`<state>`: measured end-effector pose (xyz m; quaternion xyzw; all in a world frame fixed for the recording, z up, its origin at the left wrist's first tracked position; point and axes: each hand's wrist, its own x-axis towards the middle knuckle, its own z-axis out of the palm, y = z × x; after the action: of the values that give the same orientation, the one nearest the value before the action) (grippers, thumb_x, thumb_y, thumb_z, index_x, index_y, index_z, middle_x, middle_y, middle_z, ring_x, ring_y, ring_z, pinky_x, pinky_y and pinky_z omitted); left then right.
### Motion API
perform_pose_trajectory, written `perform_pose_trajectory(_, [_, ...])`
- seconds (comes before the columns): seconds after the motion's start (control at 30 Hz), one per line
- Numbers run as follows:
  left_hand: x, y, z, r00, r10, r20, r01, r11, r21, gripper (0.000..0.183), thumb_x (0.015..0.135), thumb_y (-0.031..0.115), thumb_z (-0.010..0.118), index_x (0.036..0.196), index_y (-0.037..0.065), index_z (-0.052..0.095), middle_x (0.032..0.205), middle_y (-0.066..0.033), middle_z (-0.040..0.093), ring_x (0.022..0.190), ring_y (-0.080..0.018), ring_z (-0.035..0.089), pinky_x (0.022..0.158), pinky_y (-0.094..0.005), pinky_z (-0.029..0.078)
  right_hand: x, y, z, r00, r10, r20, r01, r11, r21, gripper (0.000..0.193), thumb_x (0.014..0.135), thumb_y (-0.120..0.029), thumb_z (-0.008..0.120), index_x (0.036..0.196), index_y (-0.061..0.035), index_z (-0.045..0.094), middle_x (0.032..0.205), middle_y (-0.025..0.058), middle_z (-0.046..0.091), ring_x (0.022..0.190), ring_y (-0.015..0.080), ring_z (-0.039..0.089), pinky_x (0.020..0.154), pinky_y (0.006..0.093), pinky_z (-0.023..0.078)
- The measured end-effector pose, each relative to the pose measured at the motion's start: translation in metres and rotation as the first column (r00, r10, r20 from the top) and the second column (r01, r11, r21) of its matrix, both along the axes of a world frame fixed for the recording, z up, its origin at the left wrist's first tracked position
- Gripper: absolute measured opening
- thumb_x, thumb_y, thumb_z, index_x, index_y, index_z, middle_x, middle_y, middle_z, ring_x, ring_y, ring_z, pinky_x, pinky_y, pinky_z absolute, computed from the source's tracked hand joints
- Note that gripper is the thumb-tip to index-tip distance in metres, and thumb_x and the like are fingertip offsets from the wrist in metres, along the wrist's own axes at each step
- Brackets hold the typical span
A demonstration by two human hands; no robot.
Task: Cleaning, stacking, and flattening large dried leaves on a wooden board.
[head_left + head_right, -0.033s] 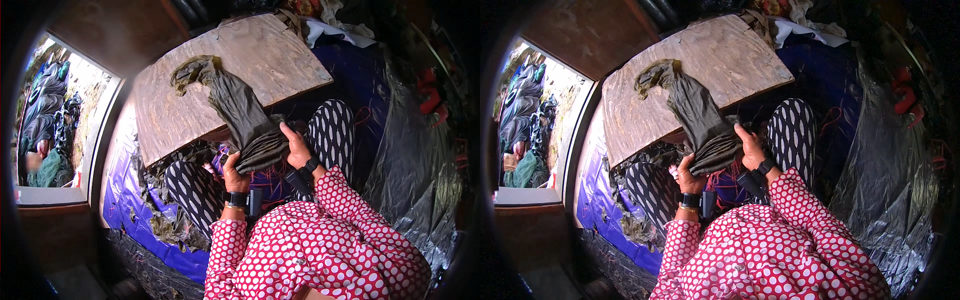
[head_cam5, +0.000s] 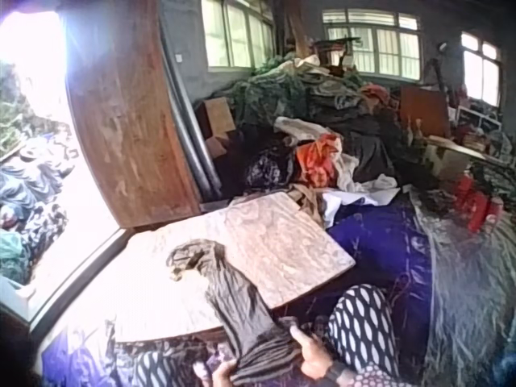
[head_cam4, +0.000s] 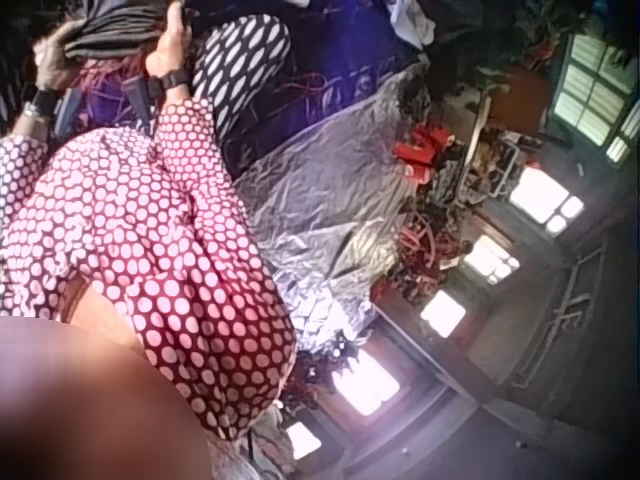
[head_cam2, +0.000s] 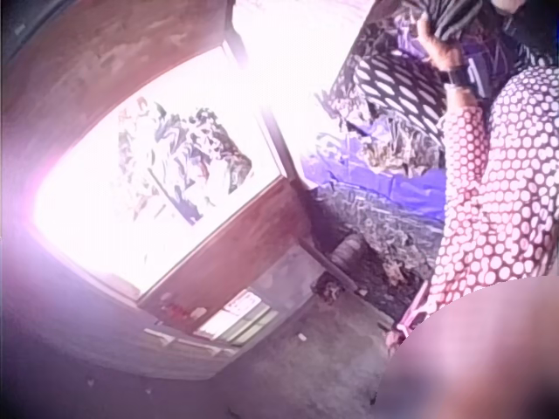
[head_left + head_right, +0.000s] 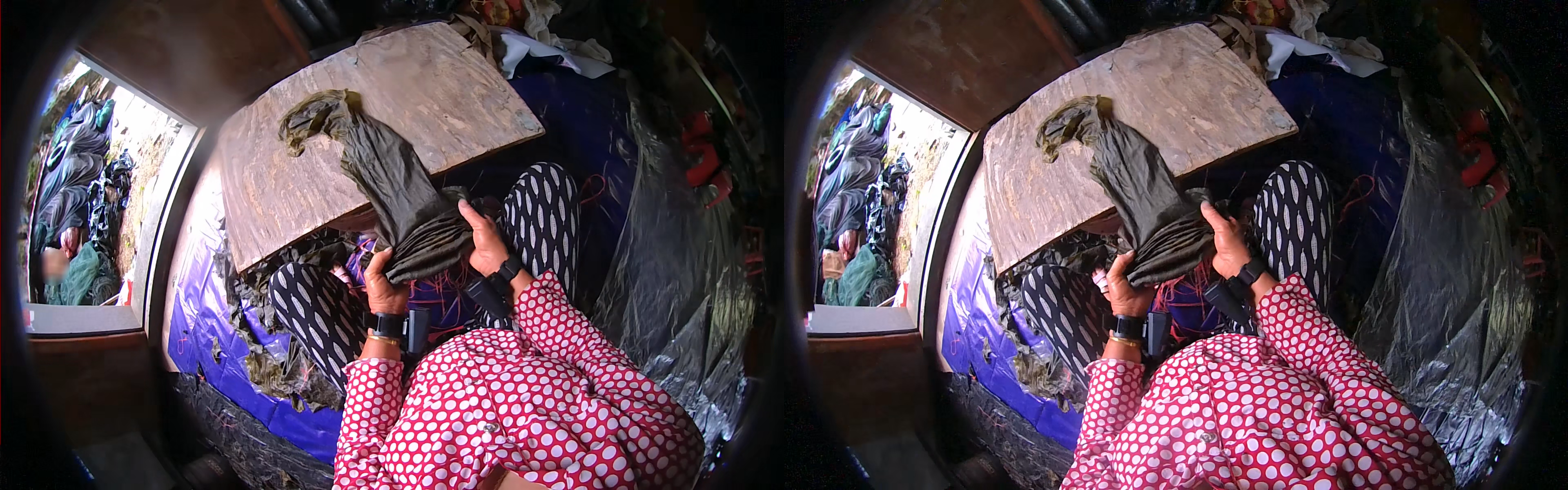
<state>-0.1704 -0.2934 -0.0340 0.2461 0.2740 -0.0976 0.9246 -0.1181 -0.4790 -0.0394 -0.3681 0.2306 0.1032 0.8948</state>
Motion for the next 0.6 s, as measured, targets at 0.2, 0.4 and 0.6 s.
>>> perform_pose_trajectory(0.2, [0.003,-0.009,0.014,1.0,0.009,0.011,-0.008,0.997,-0.074,0.022,0.083,0.023,0.062,0.099,0.008,0.063,0.1,-0.0085,0.065,0.091,-0.0235,0.062,0.082,-0.0376,0.049,0.003,-0.006,-0.001,0.996,0.059,-0.072,-0.048,0.988,0.148,0.027,0.081,-0.026,0.067,0.102,-0.0084,0.065,0.097,0.0007,0.063,0.09,0.013,0.057,0.083,0.0307,0.045])
perform_pose_trajectory(0.4, [0.001,-0.001,0.011,0.996,-0.083,0.024,0.083,0.996,-0.034,0.025,0.083,0.022,0.062,0.102,0.005,0.062,0.103,-0.0095,0.065,0.094,-0.0247,0.061,0.086,-0.0375,0.048,0.0,-0.006,0.008,0.965,0.261,-0.015,-0.26,0.965,0.039,0.034,0.08,-0.034,0.069,0.101,-0.007,0.064,0.101,0.002,0.063,0.09,0.0127,0.057,0.084,0.0304,0.044])
perform_pose_trajectory(0.6, [-0.004,-0.006,0.014,0.998,-0.061,-0.015,0.063,0.988,0.14,0.021,0.079,0.016,0.063,0.097,0.004,0.063,0.095,-0.0077,0.066,0.085,-0.0222,0.062,0.077,-0.0332,0.05,-0.003,-0.009,0.0,0.978,0.122,-0.168,-0.087,0.976,0.202,0.027,0.085,-0.029,0.064,0.102,-0.0087,0.061,0.101,0.0054,0.064,0.091,0.0197,0.061,0.084,0.0371,0.049])
